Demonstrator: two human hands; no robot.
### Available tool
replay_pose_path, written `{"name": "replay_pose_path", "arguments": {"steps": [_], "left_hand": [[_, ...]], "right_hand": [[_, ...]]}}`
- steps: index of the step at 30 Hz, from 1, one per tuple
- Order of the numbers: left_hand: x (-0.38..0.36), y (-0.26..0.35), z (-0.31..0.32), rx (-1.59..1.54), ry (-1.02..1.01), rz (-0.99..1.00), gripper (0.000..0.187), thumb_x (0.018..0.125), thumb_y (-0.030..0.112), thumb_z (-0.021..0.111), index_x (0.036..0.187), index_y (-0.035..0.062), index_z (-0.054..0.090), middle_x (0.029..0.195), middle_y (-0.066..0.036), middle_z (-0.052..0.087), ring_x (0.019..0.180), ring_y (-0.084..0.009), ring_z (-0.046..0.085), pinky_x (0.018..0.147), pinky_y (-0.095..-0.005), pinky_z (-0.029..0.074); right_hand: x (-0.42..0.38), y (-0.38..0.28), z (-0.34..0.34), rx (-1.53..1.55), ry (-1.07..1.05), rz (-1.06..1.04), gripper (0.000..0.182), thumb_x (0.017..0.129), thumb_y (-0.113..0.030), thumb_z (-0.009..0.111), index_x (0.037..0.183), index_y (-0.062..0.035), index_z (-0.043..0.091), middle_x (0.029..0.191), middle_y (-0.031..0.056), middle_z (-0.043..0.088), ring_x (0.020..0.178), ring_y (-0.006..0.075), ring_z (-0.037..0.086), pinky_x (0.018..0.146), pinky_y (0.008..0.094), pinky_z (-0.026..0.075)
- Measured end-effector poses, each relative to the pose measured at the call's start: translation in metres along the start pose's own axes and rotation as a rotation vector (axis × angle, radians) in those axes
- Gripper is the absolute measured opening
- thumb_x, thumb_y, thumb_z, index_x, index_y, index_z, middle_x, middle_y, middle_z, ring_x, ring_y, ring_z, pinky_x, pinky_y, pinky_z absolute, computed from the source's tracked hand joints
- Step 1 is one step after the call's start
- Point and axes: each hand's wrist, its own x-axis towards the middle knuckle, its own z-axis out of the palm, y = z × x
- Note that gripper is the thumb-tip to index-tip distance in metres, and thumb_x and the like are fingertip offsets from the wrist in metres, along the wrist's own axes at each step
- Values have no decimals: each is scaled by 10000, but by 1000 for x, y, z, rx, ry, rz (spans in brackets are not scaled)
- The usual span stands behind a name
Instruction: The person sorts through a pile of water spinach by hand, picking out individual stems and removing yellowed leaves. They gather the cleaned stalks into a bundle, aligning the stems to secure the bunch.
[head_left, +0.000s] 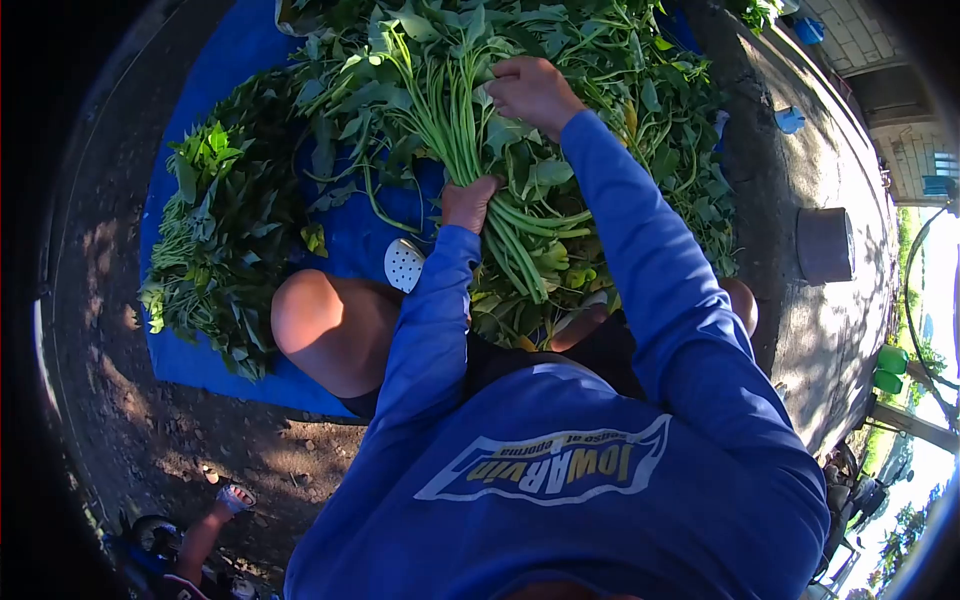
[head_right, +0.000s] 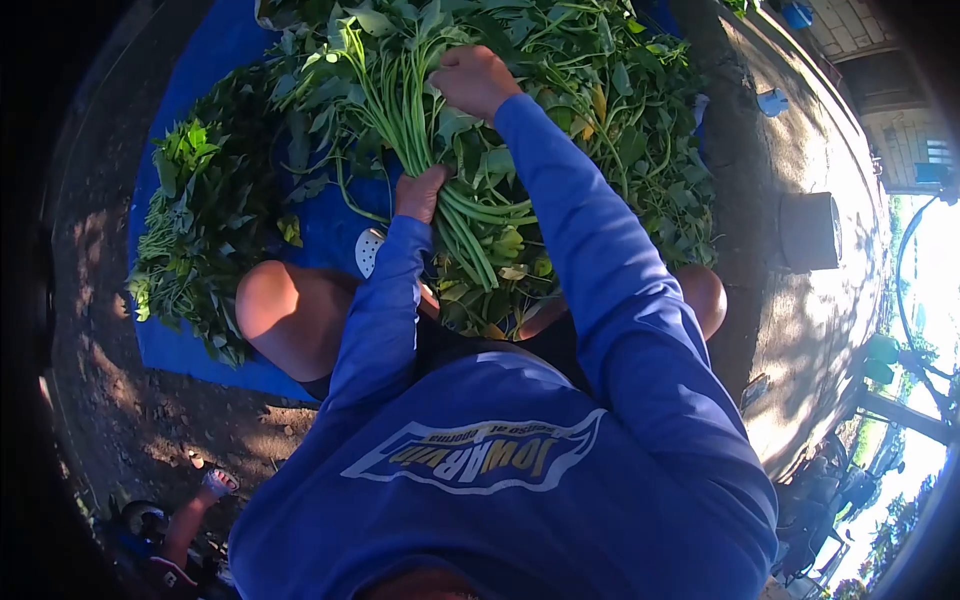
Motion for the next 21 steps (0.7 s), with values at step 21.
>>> {"name": "replay_pose_path", "arguments": {"steps": [21], "left_hand": [[12,34,-8,-217,77,256,370,838,31,738,1203,-18,703,1105,-79,727,922,-196,709,827,-361,587]], "right_hand": [[-202,42,-34,278,-141,375,287,976,-229,680,1116,14,742,891,107,692,690,185,626,609,322,487]]}}
